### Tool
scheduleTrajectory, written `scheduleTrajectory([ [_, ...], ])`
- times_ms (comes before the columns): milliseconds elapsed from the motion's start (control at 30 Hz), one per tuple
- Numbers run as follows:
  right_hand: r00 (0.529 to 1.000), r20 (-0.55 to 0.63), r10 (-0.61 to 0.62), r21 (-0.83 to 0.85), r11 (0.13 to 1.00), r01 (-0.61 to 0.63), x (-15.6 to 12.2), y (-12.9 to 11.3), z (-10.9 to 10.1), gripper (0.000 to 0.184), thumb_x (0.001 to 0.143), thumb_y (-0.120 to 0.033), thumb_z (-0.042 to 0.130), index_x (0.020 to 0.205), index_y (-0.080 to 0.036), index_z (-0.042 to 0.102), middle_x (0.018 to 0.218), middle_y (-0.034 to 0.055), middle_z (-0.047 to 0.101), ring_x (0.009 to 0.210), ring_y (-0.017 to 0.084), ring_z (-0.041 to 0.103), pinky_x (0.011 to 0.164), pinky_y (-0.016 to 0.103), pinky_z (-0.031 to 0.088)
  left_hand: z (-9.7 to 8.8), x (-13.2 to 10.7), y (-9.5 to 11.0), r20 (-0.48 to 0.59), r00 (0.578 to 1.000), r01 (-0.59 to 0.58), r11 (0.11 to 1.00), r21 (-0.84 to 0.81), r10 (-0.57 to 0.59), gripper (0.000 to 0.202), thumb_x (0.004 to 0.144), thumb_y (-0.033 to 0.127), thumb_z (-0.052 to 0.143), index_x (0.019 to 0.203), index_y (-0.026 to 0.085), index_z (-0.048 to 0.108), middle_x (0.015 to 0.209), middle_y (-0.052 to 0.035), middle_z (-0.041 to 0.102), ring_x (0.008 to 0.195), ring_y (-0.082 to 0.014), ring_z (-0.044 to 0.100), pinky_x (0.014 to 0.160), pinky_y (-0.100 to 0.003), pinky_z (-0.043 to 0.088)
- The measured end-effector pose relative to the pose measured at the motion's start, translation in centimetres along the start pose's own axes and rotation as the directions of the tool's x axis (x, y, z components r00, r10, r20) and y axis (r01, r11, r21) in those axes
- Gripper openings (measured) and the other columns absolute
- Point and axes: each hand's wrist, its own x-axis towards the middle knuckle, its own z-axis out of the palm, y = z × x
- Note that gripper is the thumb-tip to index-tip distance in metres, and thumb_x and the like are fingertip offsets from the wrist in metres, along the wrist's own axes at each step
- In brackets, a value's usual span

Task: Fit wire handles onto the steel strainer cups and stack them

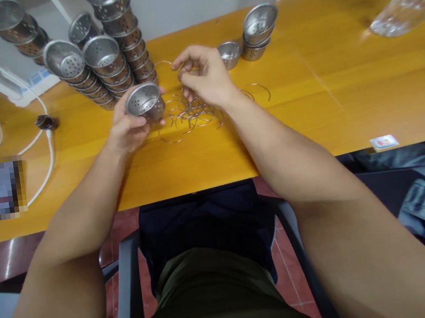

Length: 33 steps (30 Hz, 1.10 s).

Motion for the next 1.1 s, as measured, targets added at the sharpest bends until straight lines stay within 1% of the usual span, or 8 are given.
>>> scheduleTrajectory([
  [133,0.999,0.033,0.006,-0.053,0.999,-0.004,0.1,0.0,-0.2,0.085,0.072,-0.104,0.097,0.1,-0.03,0.065,0.091,-0.0002,0.072,0.062,0.017,0.062,0.06,0.042,0.053,0.3,0.1,-1.4,-0.028,0.997,-0.076,0.996,0.052,0.077,0.108,0.082,0.098,0.097,0.164,0.036,0.062,0.152,-0.0118,0.079,0.131,-0.0402,0.086,0.102,-0.056,0.08],
  [200,0.999,0.031,0.011,-0.069,0.998,-0.009,0.0,-0.2,-0.1,0.089,0.07,-0.11,0.096,0.097,-0.031,0.064,0.09,0.0,0.073,0.062,0.017,0.059,0.06,0.042,0.051,0.2,0.2,-2.6,-0.054,0.991,-0.114,0.988,0.106,0.121,0.118,0.073,0.104,0.101,0.162,0.039,0.059,0.147,-0.0076,0.077,0.132,-0.0392,0.086,0.107,-0.057,0.077],
  [400,0.999,0.032,0.035,-0.066,0.997,-0.033,-0.5,-1.3,0.4,0.08,0.069,-0.096,0.102,0.109,-0.033,0.072,0.079,-0.0029,0.069,0.059,0.02,0.055,0.059,0.041,0.044,-0.5,0.6,-3.8,0.007,0.984,-0.177,0.976,0.123,0.178,0.126,0.066,0.11,0.102,0.162,0.041,0.057,0.15,-0.0071,0.074,0.138,-0.0402,0.083,0.116,-0.062,0.073],
  [567,1.0,0.023,-0.014,-0.112,0.994,0.016,-0.8,-2.2,0.4,0.063,0.077,-0.084,0.102,0.097,-0.035,0.069,0.07,-0.0033,0.06,0.063,0.021,0.05,0.066,0.04,0.04,-0.2,0.4,-2.8,-0.007,0.995,-0.102,0.988,0.112,0.103,0.123,0.076,0.112,0.093,0.167,0.036,0.059,0.15,-0.0133,0.075,0.135,-0.042,0.084,0.108,-0.059,0.077],
  [733,0.997,0.039,-0.073,-0.165,0.983,0.078,-1.1,-2.3,0.3,0.053,0.087,-0.076,0.104,0.104,-0.037,0.072,0.07,-0.0033,0.055,0.067,0.023,0.046,0.067,0.041,0.044,-0.2,0.5,-3.7,-0.019,0.967,-0.249,0.963,0.103,0.252,0.111,0.079,0.093,0.109,0.165,0.043,0.059,0.148,-0.0061,0.077,0.135,-0.0363,0.084,0.116,-0.058,0.073],
  [800,0.993,0.055,-0.106,-0.155,0.981,0.113,-1.2,-2.2,0.3,0.052,0.091,-0.074,0.104,0.108,-0.035,0.073,0.072,-0.0041,0.053,0.067,0.021,0.044,0.069,0.04,0.047,-0.3,0.7,-4.2,-0.043,0.963,-0.261,0.958,0.119,0.267,0.114,0.076,0.097,0.108,0.162,0.044,0.057,0.146,-0.0047,0.076,0.131,-0.0342,0.085,0.114,-0.057,0.073],
  [967,0.985,0.069,-0.159,-0.178,0.969,0.169,-1.6,-2.4,0.6,0.038,0.097,-0.063,0.1,0.107,-0.034,0.078,0.084,0.0009,0.062,0.07,0.023,0.051,0.074,0.043,0.051,-0.1,0.8,-3.4,-0.043,0.994,-0.095,0.985,0.143,0.102,0.127,0.063,0.112,0.102,0.156,0.035,0.063,0.143,-0.009,0.074,0.138,-0.0422,0.083,0.118,-0.061,0.073],
  [1100,0.989,0.032,-0.144,-0.337,0.93,0.146,-2.1,-3.0,0.7,0.037,0.096,-0.069,0.092,0.103,-0.034,0.082,0.086,0.0059,0.065,0.078,0.03,0.06,0.079,0.049,0.059,0.4,0.6,-2.3,0.006,1.0,-0.002,0.998,0.064,0.002,0.125,0.067,0.114,0.098,0.159,0.036,0.067,0.141,-0.0084,0.074,0.133,-0.0442,0.084,0.106,-0.062,0.077],
])
